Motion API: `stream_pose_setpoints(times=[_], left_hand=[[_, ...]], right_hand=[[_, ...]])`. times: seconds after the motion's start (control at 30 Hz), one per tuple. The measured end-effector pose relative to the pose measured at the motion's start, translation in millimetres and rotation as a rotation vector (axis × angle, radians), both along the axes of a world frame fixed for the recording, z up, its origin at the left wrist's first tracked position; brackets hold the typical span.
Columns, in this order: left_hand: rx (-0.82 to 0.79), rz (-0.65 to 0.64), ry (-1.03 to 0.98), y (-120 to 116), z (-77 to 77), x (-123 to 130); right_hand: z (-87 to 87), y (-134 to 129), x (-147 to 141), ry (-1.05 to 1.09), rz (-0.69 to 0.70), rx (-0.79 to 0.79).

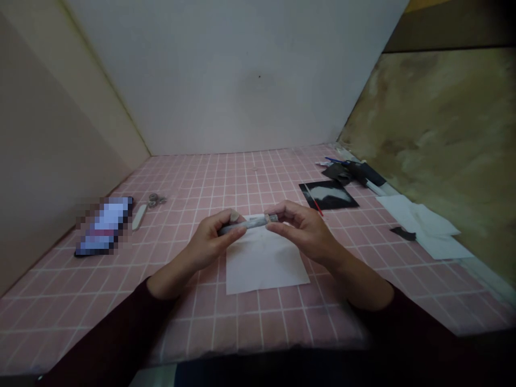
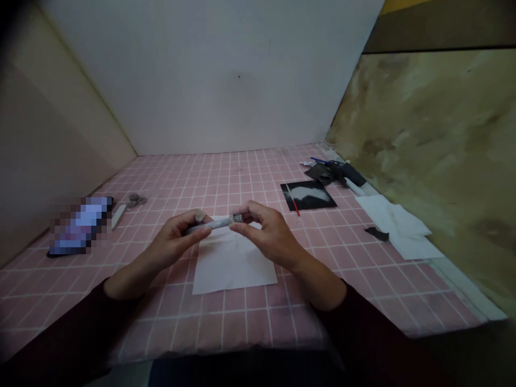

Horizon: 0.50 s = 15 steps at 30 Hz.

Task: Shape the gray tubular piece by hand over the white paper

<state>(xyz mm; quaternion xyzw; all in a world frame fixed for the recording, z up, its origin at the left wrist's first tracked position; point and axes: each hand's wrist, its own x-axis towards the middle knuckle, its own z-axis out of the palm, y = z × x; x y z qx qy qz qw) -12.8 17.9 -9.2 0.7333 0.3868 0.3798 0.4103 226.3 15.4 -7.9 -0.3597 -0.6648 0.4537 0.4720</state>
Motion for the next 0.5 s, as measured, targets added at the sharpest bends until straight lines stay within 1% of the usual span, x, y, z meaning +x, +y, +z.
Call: stream_pose_setpoints(times=[0.1,0.23,0.37,0.43,0.5], left_hand=[[0.136,0.03,0.047,-1.3,-0.5,-0.7],[0.278,0.015,0.162,-3.8,0.8,-0.3],[0.325,0.039,0.163,-4.6,2.6,0.7],[0.346,0.023,0.179,-4.5,2.2,1.2],[0.362,-0.014,0.212,-4.3,1.6,1.2]], right_hand=[[-0.1,-0.3,-0.4,-0.003,-0.047,-0.001],[-1.4,0.0,-2.8,-0.089,0.006,0.011],[-1.3,-0.1,-4.7,-0.014,-0.024,-0.024],[-1.1,-1.0,-6.4,-0.051,-0.012,0.009],[-1.0,-1.7,-7.5,-0.132,0.035,0.048]])
